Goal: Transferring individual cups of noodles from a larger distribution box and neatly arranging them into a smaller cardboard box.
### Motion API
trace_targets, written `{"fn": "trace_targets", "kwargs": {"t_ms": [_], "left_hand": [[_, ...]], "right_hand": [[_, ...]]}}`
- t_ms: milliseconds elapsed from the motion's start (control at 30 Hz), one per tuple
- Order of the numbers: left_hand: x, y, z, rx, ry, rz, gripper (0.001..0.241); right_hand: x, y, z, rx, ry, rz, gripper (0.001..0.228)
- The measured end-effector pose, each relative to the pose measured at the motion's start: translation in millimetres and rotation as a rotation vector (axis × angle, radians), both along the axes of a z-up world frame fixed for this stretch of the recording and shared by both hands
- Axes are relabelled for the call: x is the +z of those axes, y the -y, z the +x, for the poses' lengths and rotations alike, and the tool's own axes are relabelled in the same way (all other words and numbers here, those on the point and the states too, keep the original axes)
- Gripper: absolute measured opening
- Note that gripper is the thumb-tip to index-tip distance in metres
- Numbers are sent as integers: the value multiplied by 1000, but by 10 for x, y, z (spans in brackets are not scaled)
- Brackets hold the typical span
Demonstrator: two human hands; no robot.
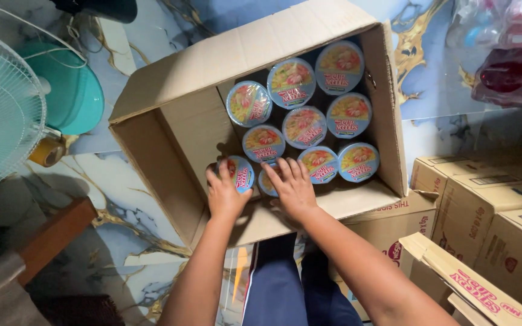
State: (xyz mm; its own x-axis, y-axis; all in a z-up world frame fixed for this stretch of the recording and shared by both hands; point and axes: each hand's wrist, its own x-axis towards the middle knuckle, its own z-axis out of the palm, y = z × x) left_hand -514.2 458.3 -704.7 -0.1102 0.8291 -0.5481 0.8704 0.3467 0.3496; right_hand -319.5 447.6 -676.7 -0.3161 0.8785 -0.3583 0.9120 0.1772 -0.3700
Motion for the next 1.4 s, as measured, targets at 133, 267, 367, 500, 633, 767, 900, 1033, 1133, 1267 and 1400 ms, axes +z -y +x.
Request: {"fn": "trace_targets", "kwargs": {"t_ms": [133, 267, 367, 500, 633, 767, 900, 1033, 1133, 1267, 1400], "left_hand": [[-99, -20, -110, 64, -2, -15, 111], [-157, -201, -154, 189, 39, 121, 109], [-252, -471, -173, 280, 13, 184, 106], [-401, -868, -212, 338, -1, 204, 111], [-477, -1104, -177, 345, 19, 260, 102], [-484, -1082, -214, 428, 324, 391, 84], [-126, -798, -170, 317, 321, 568, 97], [95, -176, 65, 449, 201, 521, 84], [557, 108, 457, 349, 262, 645, 71], [1487, 412, 1054, 157, 378, 606, 62], [2328, 546, 1711, -67, 554, 705, 54]], "right_hand": [[25, 7, -43, -25, -33, 17, 109], [-1, -150, -87, -64, -93, 183, 100], [50, -413, -127, -76, -71, 211, 94], [6, -721, -202, -38, 2, 148, 94], [-45, -887, -287, 23, 47, 169, 93], [-61, -926, -345, 50, 86, 122, 94], [251, -833, -345, -9, 54, 69, 92], [658, -422, -138, -85, 40, 89, 93], [1004, -141, 121, -169, 24, 148, 90], [1597, 380, 537, -296, -4, 225, 84], [2348, 844, 1118, -428, -34, 396, 80]]}}
